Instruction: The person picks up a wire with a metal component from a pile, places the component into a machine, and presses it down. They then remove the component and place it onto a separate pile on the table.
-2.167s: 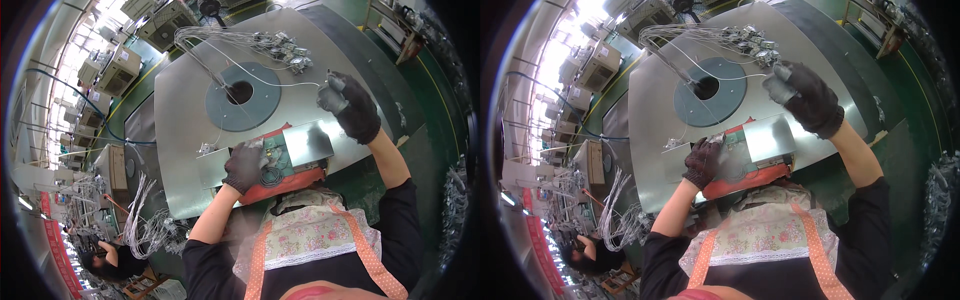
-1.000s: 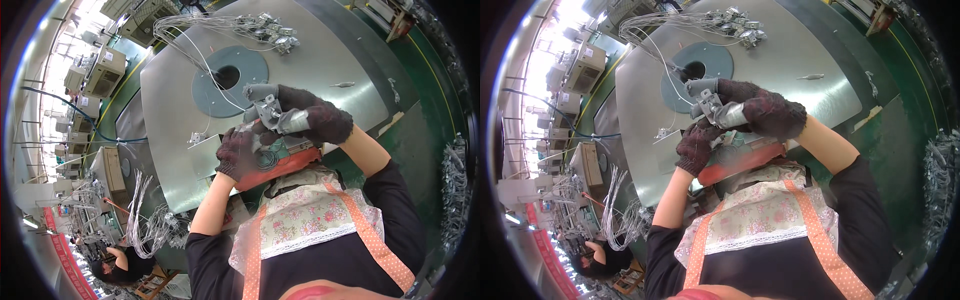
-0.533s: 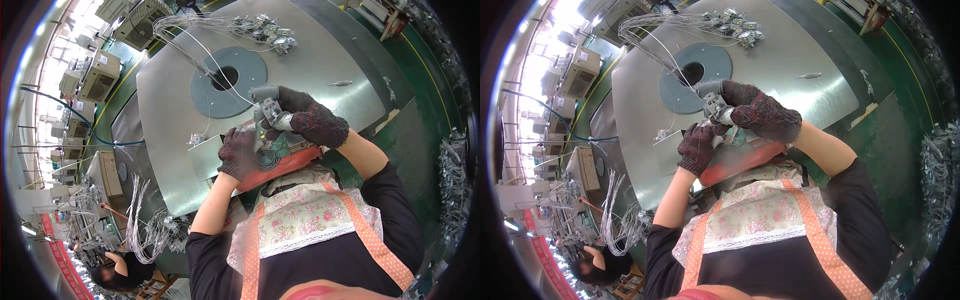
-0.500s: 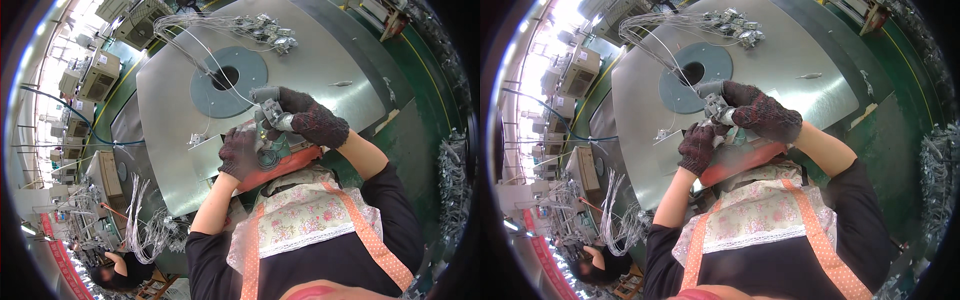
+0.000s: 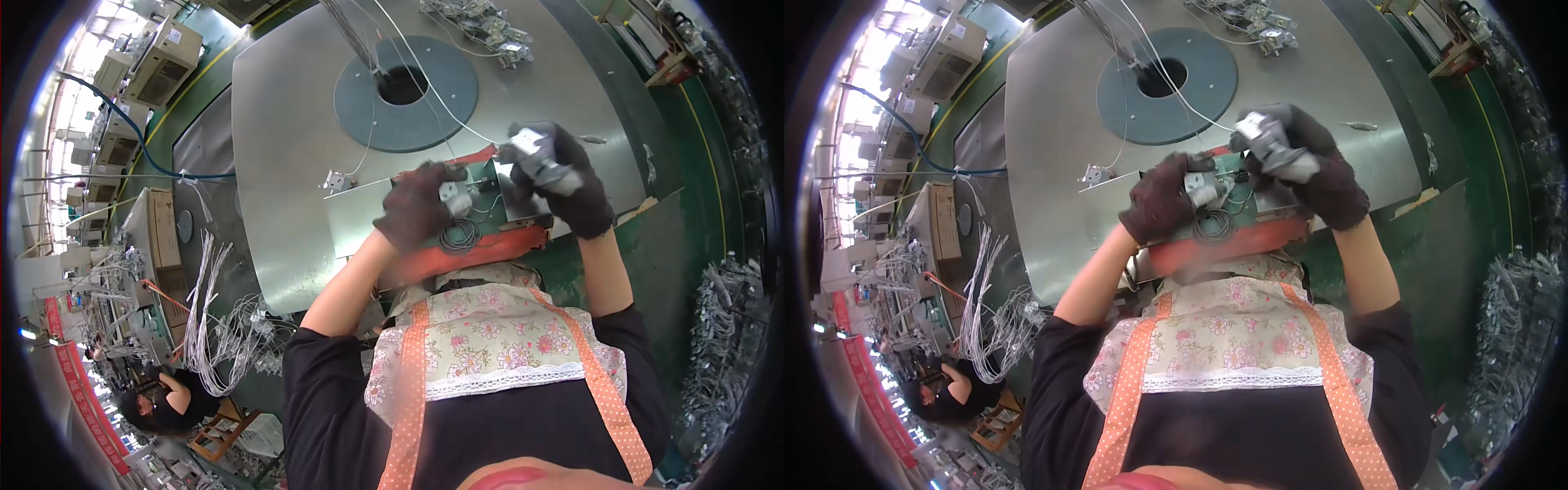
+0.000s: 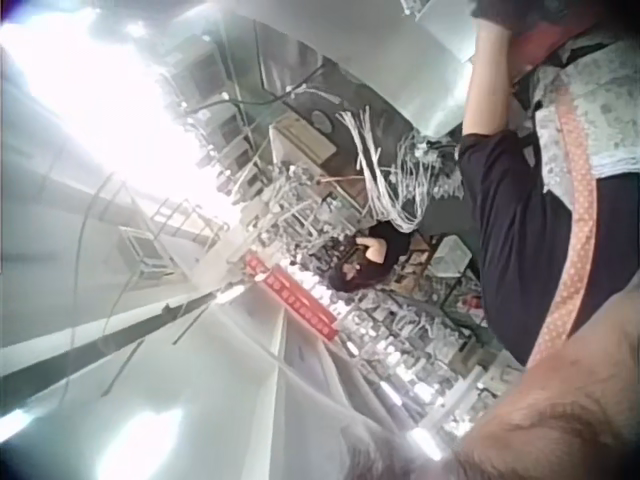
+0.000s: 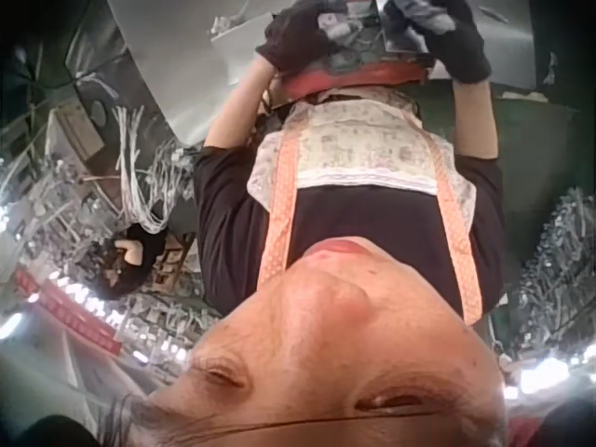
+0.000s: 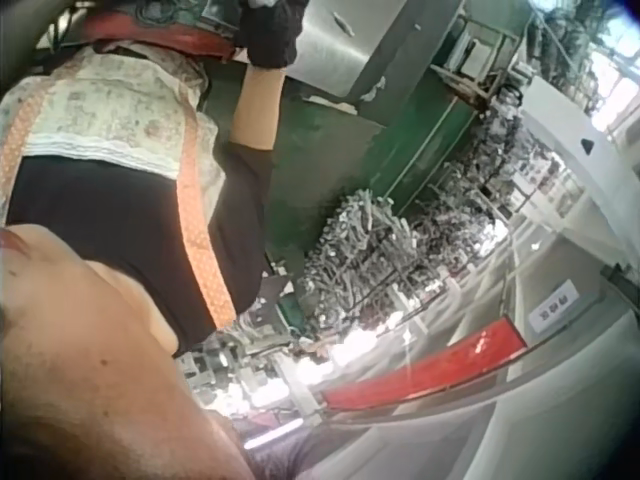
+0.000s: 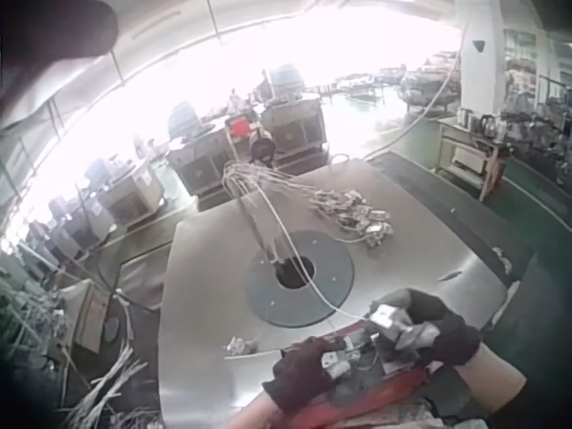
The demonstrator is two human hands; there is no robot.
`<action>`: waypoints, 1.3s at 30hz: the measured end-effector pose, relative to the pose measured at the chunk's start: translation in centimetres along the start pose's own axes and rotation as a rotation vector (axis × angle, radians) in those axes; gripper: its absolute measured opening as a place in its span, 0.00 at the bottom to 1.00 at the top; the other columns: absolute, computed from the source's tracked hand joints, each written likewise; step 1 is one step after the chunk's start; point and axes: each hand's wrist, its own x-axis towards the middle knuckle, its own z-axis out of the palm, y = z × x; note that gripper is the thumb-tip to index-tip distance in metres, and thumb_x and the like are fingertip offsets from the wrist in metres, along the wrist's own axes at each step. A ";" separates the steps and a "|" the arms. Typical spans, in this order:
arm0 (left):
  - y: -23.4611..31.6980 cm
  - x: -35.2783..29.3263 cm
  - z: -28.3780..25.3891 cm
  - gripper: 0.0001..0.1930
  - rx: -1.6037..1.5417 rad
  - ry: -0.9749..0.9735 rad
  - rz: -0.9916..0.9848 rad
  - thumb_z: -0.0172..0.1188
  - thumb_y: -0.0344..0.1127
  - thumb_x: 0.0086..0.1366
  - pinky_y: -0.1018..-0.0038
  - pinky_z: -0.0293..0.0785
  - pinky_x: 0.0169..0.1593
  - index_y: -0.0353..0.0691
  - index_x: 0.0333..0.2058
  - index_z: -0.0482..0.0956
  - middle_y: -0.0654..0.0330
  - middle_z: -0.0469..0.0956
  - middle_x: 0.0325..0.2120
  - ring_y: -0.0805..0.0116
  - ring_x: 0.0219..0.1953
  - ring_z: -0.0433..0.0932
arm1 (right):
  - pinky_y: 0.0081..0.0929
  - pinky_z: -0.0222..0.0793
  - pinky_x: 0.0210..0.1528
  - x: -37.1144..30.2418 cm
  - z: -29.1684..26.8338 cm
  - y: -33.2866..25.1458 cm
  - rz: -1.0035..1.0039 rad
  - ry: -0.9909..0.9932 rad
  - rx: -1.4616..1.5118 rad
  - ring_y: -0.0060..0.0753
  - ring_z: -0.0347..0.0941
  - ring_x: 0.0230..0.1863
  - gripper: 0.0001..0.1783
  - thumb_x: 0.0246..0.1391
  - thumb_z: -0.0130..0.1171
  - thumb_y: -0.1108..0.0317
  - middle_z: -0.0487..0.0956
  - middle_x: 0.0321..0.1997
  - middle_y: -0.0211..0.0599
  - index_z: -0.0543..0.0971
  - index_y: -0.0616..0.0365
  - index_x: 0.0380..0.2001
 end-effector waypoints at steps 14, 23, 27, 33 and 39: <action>-13.9 2.7 -7.1 0.19 0.524 -0.065 -0.375 0.61 0.49 0.62 0.52 0.73 0.58 0.52 0.49 0.84 0.52 0.81 0.49 0.49 0.51 0.80 | 0.44 0.73 0.47 6.6 3.4 8.2 -0.381 -0.528 -1.647 0.48 0.76 0.45 0.19 0.42 0.63 0.69 0.78 0.38 0.45 0.78 0.55 0.42; -8.0 0.2 -4.1 0.15 0.482 0.482 0.190 0.63 0.39 0.63 0.56 0.75 0.51 0.41 0.47 0.82 0.49 0.82 0.37 0.49 0.44 0.80 | 0.46 0.70 0.43 3.9 4.7 10.3 -0.251 -0.287 -1.752 0.50 0.75 0.43 0.24 0.54 0.56 0.68 0.76 0.40 0.49 0.75 0.56 0.56; -5.3 -0.7 -1.9 0.14 0.399 0.193 0.326 0.62 0.40 0.58 0.55 0.73 0.55 0.42 0.40 0.81 0.51 0.81 0.35 0.51 0.44 0.79 | 0.51 0.68 0.47 3.0 4.8 11.6 -0.200 -0.192 -1.577 0.55 0.72 0.48 0.38 0.52 0.59 0.60 0.73 0.46 0.57 0.65 0.64 0.65; -4.9 -0.4 3.7 0.22 0.411 0.056 0.370 0.61 0.43 0.55 0.55 0.67 0.63 0.40 0.48 0.80 0.51 0.81 0.42 0.50 0.48 0.79 | 0.49 0.71 0.54 3.6 5.1 9.6 -0.165 -0.395 -1.503 0.57 0.73 0.53 0.40 0.48 0.64 0.53 0.74 0.53 0.57 0.68 0.66 0.60; -2.6 -0.1 3.2 0.31 0.561 0.150 0.417 0.63 0.59 0.58 0.56 0.71 0.61 0.39 0.50 0.81 0.52 0.84 0.41 0.54 0.46 0.82 | 0.44 0.68 0.63 8.4 -1.2 6.2 -0.021 -0.551 -1.032 0.53 0.72 0.60 0.28 0.48 0.64 0.66 0.76 0.55 0.51 0.75 0.57 0.55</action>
